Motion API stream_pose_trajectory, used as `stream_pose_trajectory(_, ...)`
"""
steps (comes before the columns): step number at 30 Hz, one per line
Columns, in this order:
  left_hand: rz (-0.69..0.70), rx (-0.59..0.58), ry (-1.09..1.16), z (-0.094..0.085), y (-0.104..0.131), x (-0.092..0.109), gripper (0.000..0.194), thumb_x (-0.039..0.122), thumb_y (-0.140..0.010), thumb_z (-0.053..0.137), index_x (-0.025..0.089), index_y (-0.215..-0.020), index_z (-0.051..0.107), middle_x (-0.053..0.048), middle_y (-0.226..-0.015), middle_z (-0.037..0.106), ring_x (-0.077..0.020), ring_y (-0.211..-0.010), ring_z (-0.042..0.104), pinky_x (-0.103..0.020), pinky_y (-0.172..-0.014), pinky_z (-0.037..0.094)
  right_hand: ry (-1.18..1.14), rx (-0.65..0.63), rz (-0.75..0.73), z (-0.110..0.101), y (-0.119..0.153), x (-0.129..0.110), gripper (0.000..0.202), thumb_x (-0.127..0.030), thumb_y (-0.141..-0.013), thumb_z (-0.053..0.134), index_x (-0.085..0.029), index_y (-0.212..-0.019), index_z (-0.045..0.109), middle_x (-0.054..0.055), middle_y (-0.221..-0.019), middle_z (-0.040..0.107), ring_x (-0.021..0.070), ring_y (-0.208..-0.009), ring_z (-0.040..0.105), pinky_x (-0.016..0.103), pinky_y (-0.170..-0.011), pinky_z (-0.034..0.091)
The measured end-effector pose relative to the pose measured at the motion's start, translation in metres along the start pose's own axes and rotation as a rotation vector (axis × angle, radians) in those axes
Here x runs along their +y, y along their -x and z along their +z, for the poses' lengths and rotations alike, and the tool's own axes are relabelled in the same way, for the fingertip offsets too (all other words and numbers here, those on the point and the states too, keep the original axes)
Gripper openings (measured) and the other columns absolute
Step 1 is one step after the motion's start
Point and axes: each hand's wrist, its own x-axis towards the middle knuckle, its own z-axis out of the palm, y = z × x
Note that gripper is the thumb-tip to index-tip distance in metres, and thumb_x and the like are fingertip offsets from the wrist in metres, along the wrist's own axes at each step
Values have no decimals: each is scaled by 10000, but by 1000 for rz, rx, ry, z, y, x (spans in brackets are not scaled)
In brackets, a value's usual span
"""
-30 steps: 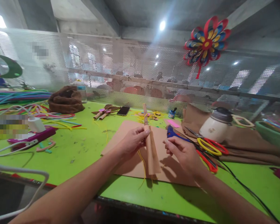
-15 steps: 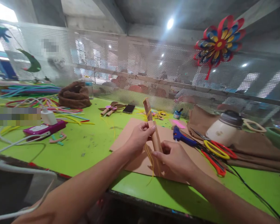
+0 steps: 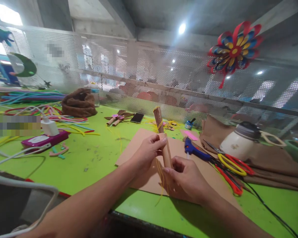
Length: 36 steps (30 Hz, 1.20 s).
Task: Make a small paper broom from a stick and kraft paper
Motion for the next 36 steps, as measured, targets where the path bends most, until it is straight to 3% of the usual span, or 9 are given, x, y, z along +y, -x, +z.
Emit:
stream_pose_trajectory(5,-50,-96,106,-3,4,7,173,231,-707,680,142,-852,648,-42,-843,610,-130,-746,546,-252,-681,427,42,37,-47,-3,-1,0,265,-380,-727,642,-171,-645,500,-36,-562,459,111,-528,432,229,-478,373)
stream_pose_trajectory(12,-142,-123,86,-4,4,8,265,266,-697,730,145,-926,675,-55,-871,651,-121,-733,559,-252,-691,428,-13,19,-46,-5,-1,-5,295,-407,-705,655,-162,-635,506,-34,-558,455,105,-530,417,223,-477,360)
stream_pose_trajectory(20,-195,-112,82,-7,2,4,236,249,-674,754,94,-843,696,-60,-770,659,-133,-721,583,-278,-746,453,-87,0,-25,-5,0,-11,343,-460,-688,664,-133,-688,560,-37,-568,463,93,-518,405,222,-476,350)
stream_pose_trajectory(28,-187,-20,43,-6,0,2,199,258,-658,757,114,-766,672,-41,-717,644,-117,-653,573,-250,-668,454,72,38,-36,1,0,-14,285,-403,-740,622,-154,-645,522,-36,-548,493,105,-526,454,222,-492,370)
stream_pose_trajectory(32,-210,19,47,-10,-3,3,180,250,-664,744,113,-744,659,-46,-707,638,-129,-660,577,-255,-654,459,188,-53,-46,-26,1,-23,325,-434,-842,496,-146,-720,582,9,-639,599,127,-571,537,235,-535,410)
stream_pose_trajectory(36,-257,32,20,-10,-4,4,123,199,-680,719,103,-721,655,-49,-697,628,-119,-636,567,-238,-625,456,570,173,-121,-86,-20,-15,354,-424,-860,455,-141,-754,639,29,-658,617,156,-610,543,266,-584,407)
